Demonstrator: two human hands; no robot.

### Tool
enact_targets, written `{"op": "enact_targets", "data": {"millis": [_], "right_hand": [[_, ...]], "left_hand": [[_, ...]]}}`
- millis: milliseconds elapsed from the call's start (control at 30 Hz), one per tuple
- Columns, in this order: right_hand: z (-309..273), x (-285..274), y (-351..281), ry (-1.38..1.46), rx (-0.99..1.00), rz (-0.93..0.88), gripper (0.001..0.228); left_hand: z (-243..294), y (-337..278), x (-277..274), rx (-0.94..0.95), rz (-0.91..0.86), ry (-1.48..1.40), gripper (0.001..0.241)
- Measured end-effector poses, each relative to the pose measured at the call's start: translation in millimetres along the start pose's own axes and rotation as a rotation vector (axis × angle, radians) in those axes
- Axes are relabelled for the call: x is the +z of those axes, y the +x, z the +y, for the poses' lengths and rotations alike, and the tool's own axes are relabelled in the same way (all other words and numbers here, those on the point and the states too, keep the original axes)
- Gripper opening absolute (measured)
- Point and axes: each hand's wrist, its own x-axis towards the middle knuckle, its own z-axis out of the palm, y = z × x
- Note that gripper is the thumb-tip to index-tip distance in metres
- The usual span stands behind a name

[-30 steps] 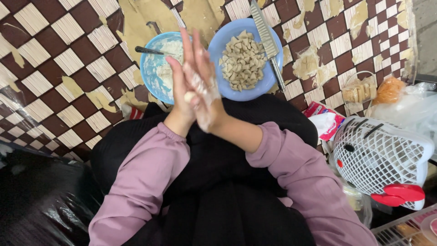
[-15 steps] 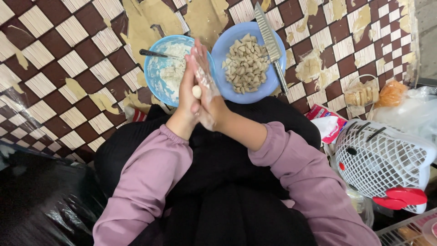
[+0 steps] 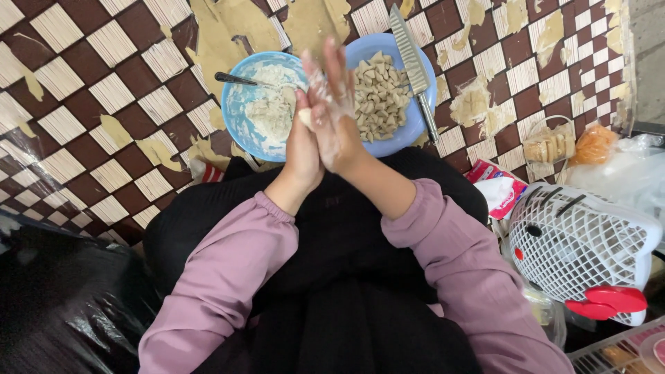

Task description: The person prepares dough by rolling it into long strips by hand and cutting them into small pieces with a knife.

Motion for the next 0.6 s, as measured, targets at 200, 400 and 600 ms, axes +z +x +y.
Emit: {"op": "enact_targets", "data": {"millis": [200, 400, 600], "right_hand": [[2, -21, 16, -0.174, 0.062, 0.208, 0.074], [2, -24, 15, -0.194, 0.038, 0.247, 0.061], [11, -38, 29, 0.383, 0.379, 0.222, 0.072]], "left_hand": [[9, -2, 3, -0.076, -0.129, -0.205, 0.075], [20, -1, 9, 0.012, 0.127, 0.371, 0.054], [5, -3, 12, 0.010, 0.056, 0.213, 0.040]]}}
